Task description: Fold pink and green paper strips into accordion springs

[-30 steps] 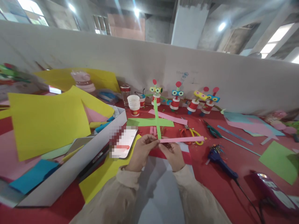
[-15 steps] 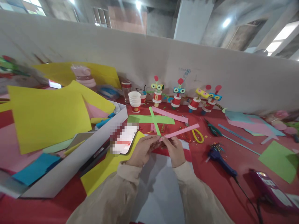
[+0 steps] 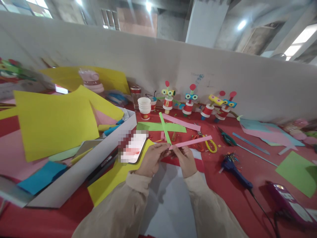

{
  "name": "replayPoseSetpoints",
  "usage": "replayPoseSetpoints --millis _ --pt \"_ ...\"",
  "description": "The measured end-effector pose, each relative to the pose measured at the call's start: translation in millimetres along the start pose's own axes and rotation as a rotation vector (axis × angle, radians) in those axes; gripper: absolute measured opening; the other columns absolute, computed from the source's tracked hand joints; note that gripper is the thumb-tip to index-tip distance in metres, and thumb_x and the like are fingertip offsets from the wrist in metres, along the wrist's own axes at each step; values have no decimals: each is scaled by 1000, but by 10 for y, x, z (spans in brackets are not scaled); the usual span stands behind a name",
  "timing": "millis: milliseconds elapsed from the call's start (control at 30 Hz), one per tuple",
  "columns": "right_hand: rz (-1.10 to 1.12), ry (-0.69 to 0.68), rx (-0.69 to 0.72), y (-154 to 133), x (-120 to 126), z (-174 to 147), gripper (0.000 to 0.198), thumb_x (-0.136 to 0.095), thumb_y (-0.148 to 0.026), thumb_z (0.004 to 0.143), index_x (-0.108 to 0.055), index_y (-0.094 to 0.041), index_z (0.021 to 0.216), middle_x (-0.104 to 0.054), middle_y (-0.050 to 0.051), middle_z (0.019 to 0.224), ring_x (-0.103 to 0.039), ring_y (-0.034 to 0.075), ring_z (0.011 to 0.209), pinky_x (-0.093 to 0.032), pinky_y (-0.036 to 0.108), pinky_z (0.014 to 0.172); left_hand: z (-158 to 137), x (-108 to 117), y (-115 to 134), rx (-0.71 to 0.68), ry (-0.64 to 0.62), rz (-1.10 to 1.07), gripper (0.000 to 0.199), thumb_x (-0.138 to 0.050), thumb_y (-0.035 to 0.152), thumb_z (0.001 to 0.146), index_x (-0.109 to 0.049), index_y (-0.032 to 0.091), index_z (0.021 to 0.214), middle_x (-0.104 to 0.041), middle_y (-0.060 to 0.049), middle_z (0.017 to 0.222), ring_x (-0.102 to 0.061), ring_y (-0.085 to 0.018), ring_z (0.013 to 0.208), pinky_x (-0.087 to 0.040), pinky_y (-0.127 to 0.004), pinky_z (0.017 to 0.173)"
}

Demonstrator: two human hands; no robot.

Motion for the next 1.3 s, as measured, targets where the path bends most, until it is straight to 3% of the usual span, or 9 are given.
replayPoseSetpoints --millis 267,500,700,967,1133,1300 --pt "62 28 -17 45 15 14 23 -67 -39 70 -62 -17 76 -65 0 62 -59 15 54 -49 30 56 0 12 15 -103 69 57 21 -78 27 53 -67 15 66 -59 2 56 -50 -8 52 -40 -21 55" --pt "-21 38 4 54 48 32 24 -65 -39 71 -61 -16 72 -66 2 60 -61 16 55 -50 29 55 14 -21 26 -112 -28 138 23 -74 32 60 -65 14 70 -59 1 60 -50 -8 52 -38 -21 54" --pt "-116 51 33 23 64 23 26 -63 -42 73 -63 -16 69 -67 3 59 -61 17 55 -50 30 55 -10 -30 88 -179 1 151 28 -73 29 61 -63 15 83 -59 2 60 -47 -7 50 -35 -20 51" --pt "-282 82 138 -84 103 -8 25 -61 -42 74 -66 -17 74 -70 5 67 -61 18 60 -49 29 57 -38 -96 81 -203 -117 365 17 -71 32 63 -68 18 73 -65 -3 67 -58 -17 67 -43 -27 66" --pt "-279 75 117 -12 103 -1 27 -62 -44 73 -65 -17 73 -67 4 61 -59 18 55 -48 30 55 -45 -124 119 -219 -160 417 15 -67 32 67 -67 17 63 -64 -3 61 -55 -16 62 -40 -27 64" --pt "-217 115 102 20 129 14 26 -65 -42 71 -64 -16 74 -65 3 63 -56 15 55 -46 27 52 -7 -24 95 -229 -74 363 16 -69 32 65 -65 16 64 -60 -1 61 -51 -14 60 -37 -26 60"
Point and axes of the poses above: each hand's wrist, its own z-axis towards the middle knuckle, its own x-axis out of the back of the hand, y = z × x, the point moved 6 cm from there along z, towards the middle knuckle
